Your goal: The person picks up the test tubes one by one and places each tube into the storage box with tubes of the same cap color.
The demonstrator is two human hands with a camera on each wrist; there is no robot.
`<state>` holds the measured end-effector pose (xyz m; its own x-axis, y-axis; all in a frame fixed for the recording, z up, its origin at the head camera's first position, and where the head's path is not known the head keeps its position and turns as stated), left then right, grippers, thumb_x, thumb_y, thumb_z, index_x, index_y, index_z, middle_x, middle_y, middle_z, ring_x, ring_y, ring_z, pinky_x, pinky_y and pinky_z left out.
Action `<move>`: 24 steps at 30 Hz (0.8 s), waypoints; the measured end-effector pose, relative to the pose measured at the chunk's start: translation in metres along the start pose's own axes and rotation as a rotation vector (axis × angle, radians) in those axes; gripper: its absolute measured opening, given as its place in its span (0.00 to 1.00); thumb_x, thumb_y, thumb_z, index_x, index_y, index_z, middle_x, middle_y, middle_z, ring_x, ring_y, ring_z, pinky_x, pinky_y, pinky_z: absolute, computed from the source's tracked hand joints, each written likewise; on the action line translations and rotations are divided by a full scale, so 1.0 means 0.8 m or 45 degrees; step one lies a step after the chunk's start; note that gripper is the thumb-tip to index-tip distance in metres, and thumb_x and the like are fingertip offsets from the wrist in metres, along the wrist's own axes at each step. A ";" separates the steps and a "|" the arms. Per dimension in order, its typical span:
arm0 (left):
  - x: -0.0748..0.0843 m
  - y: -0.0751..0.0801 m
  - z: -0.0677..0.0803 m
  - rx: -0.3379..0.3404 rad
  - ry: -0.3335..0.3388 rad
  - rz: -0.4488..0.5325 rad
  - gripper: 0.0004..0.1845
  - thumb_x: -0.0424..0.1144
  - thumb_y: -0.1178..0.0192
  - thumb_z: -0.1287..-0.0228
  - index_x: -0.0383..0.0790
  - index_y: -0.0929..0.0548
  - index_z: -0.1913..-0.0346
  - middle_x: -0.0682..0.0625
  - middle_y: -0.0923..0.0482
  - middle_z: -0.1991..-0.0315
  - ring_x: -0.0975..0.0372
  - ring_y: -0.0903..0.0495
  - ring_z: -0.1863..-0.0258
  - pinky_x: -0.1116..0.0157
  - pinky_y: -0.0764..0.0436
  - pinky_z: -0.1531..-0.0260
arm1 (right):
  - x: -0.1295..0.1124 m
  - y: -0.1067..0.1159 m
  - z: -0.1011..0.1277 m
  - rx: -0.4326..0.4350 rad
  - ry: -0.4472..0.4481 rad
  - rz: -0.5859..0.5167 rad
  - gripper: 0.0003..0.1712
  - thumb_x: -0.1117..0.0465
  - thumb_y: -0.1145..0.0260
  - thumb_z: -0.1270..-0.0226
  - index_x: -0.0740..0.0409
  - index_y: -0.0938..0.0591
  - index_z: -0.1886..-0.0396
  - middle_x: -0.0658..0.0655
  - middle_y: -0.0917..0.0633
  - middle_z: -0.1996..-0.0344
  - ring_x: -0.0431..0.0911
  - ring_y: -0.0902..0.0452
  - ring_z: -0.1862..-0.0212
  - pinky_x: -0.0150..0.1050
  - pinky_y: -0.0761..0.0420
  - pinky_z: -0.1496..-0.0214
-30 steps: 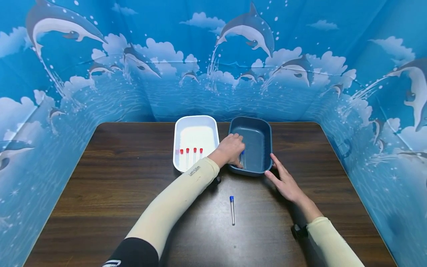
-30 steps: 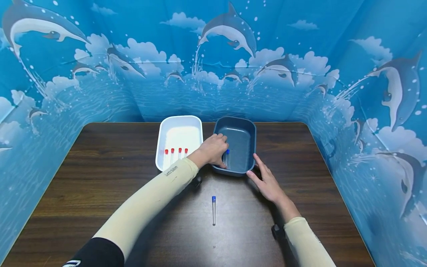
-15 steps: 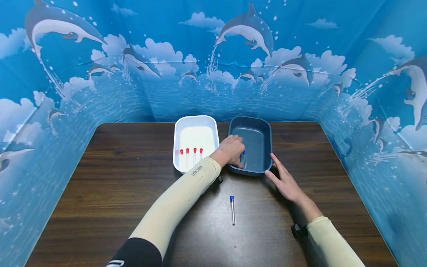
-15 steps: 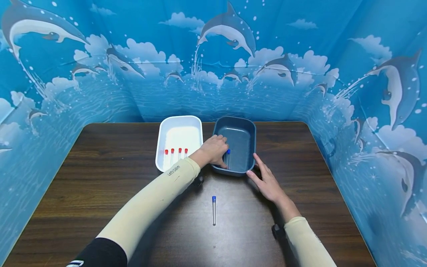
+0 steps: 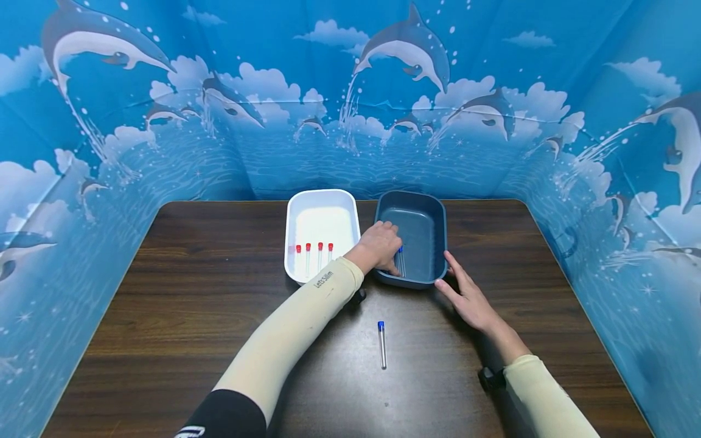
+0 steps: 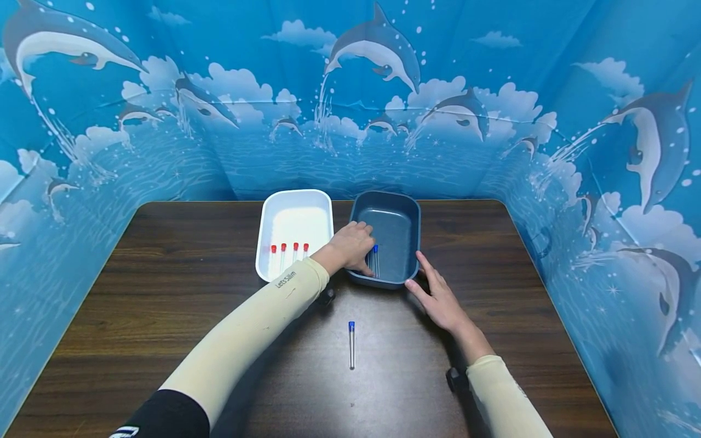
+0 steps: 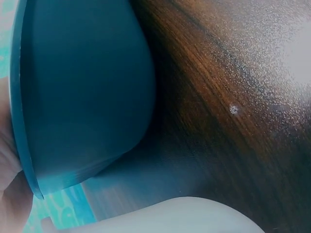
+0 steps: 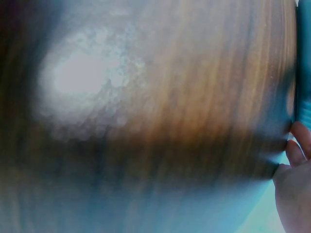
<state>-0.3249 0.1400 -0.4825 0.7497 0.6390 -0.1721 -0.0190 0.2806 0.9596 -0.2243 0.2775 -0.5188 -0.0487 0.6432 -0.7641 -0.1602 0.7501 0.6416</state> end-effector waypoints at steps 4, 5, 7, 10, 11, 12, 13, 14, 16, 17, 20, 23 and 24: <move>0.000 0.001 0.001 0.007 0.005 0.001 0.41 0.77 0.39 0.53 0.46 0.15 0.48 0.48 0.24 0.52 0.57 0.31 0.54 0.61 0.32 0.52 | 0.000 0.000 -0.001 0.009 0.000 0.009 0.41 0.41 0.48 0.24 0.31 0.58 0.21 0.65 0.42 0.26 0.62 0.41 0.30 0.71 0.43 0.38; -0.001 0.001 0.001 0.010 0.008 0.001 0.41 0.77 0.39 0.54 0.46 0.15 0.49 0.49 0.24 0.52 0.57 0.31 0.54 0.61 0.32 0.52 | 0.001 0.000 -0.002 0.012 -0.001 0.010 0.41 0.41 0.48 0.24 0.31 0.57 0.21 0.65 0.42 0.26 0.62 0.41 0.30 0.71 0.43 0.38; -0.001 0.001 0.001 0.015 0.015 -0.004 0.41 0.77 0.39 0.54 0.46 0.15 0.49 0.49 0.24 0.52 0.57 0.31 0.54 0.61 0.32 0.53 | 0.000 0.001 -0.002 0.019 0.007 0.018 0.41 0.41 0.48 0.24 0.32 0.57 0.21 0.65 0.42 0.26 0.62 0.41 0.30 0.71 0.44 0.38; -0.002 0.000 0.001 0.017 0.023 -0.006 0.41 0.78 0.39 0.55 0.47 0.14 0.51 0.49 0.25 0.53 0.57 0.31 0.54 0.61 0.32 0.53 | 0.000 0.001 -0.003 0.030 0.019 0.022 0.41 0.42 0.47 0.24 0.34 0.56 0.21 0.66 0.40 0.28 0.62 0.41 0.30 0.70 0.44 0.37; -0.002 -0.001 0.000 0.016 0.023 -0.006 0.40 0.78 0.39 0.55 0.47 0.14 0.52 0.50 0.25 0.53 0.57 0.31 0.54 0.61 0.32 0.53 | 0.000 0.001 -0.004 0.034 0.025 0.023 0.41 0.43 0.47 0.24 0.35 0.56 0.21 0.67 0.39 0.28 0.62 0.40 0.30 0.69 0.45 0.37; -0.002 -0.001 0.000 0.016 0.023 -0.006 0.40 0.78 0.39 0.55 0.47 0.14 0.52 0.50 0.25 0.53 0.57 0.31 0.54 0.61 0.32 0.53 | 0.000 0.001 -0.004 0.038 0.030 0.024 0.40 0.43 0.47 0.24 0.35 0.55 0.20 0.67 0.38 0.29 0.61 0.40 0.30 0.69 0.45 0.36; -0.002 -0.001 0.000 0.016 0.022 -0.004 0.40 0.78 0.39 0.56 0.47 0.14 0.52 0.50 0.25 0.53 0.57 0.31 0.54 0.61 0.32 0.53 | 0.001 0.001 -0.004 0.040 0.029 0.023 0.40 0.43 0.47 0.24 0.35 0.55 0.20 0.67 0.37 0.29 0.61 0.40 0.30 0.69 0.45 0.36; -0.002 -0.002 -0.001 0.017 0.021 -0.001 0.40 0.78 0.39 0.56 0.47 0.14 0.53 0.50 0.25 0.53 0.57 0.31 0.54 0.61 0.32 0.53 | 0.001 0.001 -0.004 0.041 0.028 0.022 0.40 0.43 0.47 0.24 0.35 0.55 0.20 0.67 0.37 0.29 0.61 0.40 0.30 0.69 0.45 0.36; -0.002 -0.002 -0.001 0.020 0.018 0.001 0.40 0.78 0.39 0.56 0.47 0.14 0.53 0.49 0.25 0.53 0.57 0.31 0.54 0.61 0.32 0.53 | 0.001 0.001 -0.003 0.039 0.025 0.025 0.40 0.43 0.47 0.24 0.35 0.55 0.20 0.67 0.37 0.29 0.62 0.40 0.30 0.69 0.45 0.37; -0.002 -0.002 -0.001 0.024 0.015 0.001 0.41 0.78 0.39 0.56 0.47 0.14 0.53 0.49 0.25 0.53 0.57 0.31 0.55 0.61 0.32 0.53 | 0.001 0.001 -0.003 0.039 0.023 0.026 0.40 0.43 0.47 0.24 0.35 0.55 0.20 0.67 0.37 0.29 0.62 0.40 0.30 0.69 0.45 0.37; -0.002 -0.002 -0.002 0.028 0.008 0.008 0.41 0.79 0.40 0.57 0.46 0.14 0.54 0.49 0.25 0.53 0.57 0.31 0.55 0.61 0.31 0.53 | 0.001 0.001 -0.002 0.035 0.016 0.026 0.41 0.43 0.47 0.24 0.35 0.56 0.20 0.68 0.38 0.29 0.62 0.41 0.30 0.70 0.45 0.37; -0.003 -0.002 -0.003 0.028 -0.001 0.025 0.42 0.79 0.40 0.56 0.46 0.14 0.53 0.49 0.25 0.53 0.57 0.32 0.56 0.61 0.31 0.54 | 0.001 0.001 -0.001 0.036 0.012 0.021 0.41 0.43 0.47 0.24 0.34 0.56 0.21 0.67 0.38 0.29 0.62 0.41 0.30 0.70 0.45 0.37; -0.002 -0.001 -0.003 0.030 -0.005 0.030 0.42 0.79 0.40 0.56 0.46 0.15 0.52 0.49 0.26 0.53 0.57 0.32 0.56 0.61 0.31 0.54 | 0.000 0.002 -0.001 0.035 0.013 0.021 0.41 0.43 0.47 0.24 0.35 0.56 0.21 0.67 0.38 0.29 0.62 0.41 0.30 0.70 0.45 0.37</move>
<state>-0.3278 0.1401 -0.4837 0.7518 0.6425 -0.1482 -0.0214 0.2485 0.9684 -0.2253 0.2786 -0.5182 -0.0610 0.6543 -0.7538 -0.1321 0.7433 0.6558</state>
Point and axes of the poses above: each hand's wrist, its own z-axis away from the middle knuckle, its own y-axis out of the back of the hand, x = y × z, the point moved 10 cm from there along -z, towards the middle knuckle
